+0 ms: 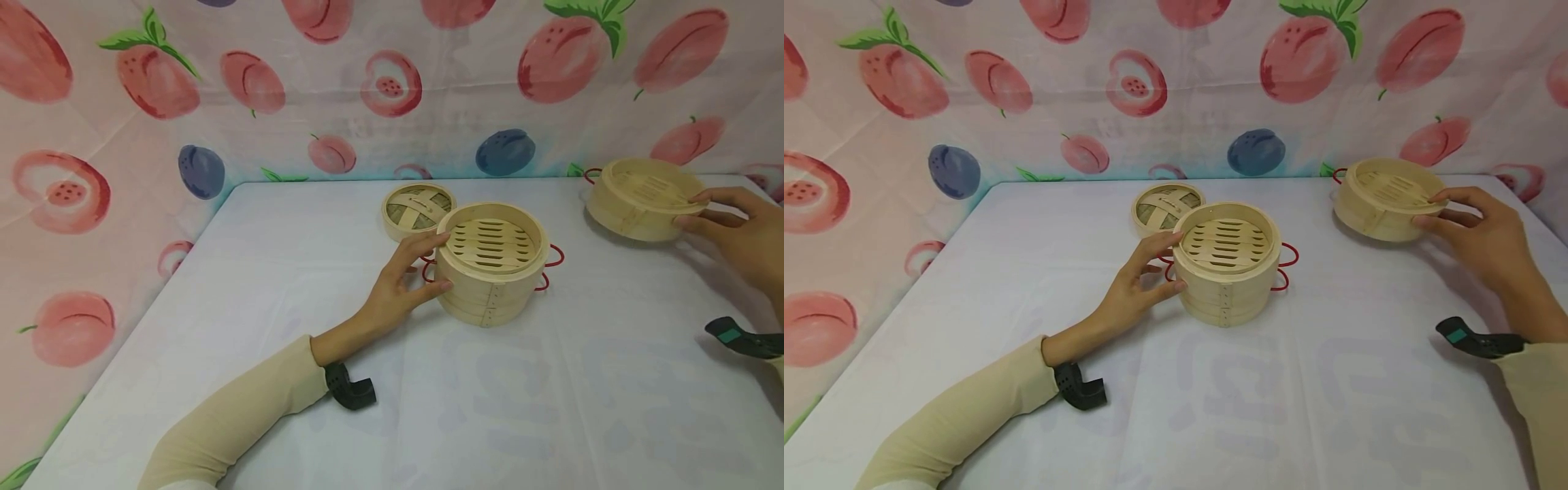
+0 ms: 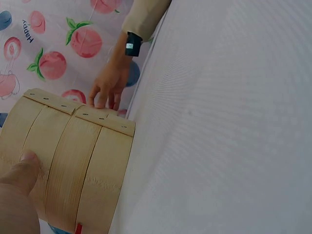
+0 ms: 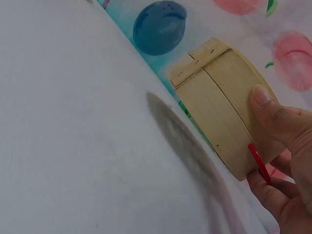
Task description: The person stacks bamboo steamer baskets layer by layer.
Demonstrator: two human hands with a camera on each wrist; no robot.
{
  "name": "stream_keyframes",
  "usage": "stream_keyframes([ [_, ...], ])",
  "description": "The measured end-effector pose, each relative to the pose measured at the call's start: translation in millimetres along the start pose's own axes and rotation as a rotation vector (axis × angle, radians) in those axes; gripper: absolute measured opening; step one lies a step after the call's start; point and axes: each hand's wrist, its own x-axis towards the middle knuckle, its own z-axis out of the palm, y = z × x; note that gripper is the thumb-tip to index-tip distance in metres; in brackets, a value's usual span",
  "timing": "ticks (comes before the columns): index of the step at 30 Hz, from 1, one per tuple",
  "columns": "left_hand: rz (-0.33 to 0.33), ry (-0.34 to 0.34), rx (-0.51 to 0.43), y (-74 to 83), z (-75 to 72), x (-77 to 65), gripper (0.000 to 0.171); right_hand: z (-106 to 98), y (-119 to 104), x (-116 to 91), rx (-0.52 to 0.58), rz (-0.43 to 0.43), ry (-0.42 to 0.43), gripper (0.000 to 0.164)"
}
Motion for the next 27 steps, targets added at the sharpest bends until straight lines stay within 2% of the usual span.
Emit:
stream_keyframes([
  [4, -0.006, 0.0, -0.001, 0.8, 0.0, -0.1, 0.06, -2.8, -14.6, -3.3, 0.143, -0.104, 0.013, 0.033],
  [10, -0.007, 0.0, -0.003, 1.1, 0.0, -0.3, 0.06, -3.2, -32.0, -8.6, 0.18, -0.12, -0.001, 0.034],
  [19, -0.002, -0.001, -0.005, 0.6, 0.1, -0.5, 0.06, 0.0, -49.4, -12.0, 0.166, -0.179, 0.014, 0.03],
  [27, 0.003, 0.001, -0.002, -0.5, 0.3, -0.3, 0.059, 2.4, -66.3, -22.6, 0.011, -0.187, 0.017, 0.022],
])
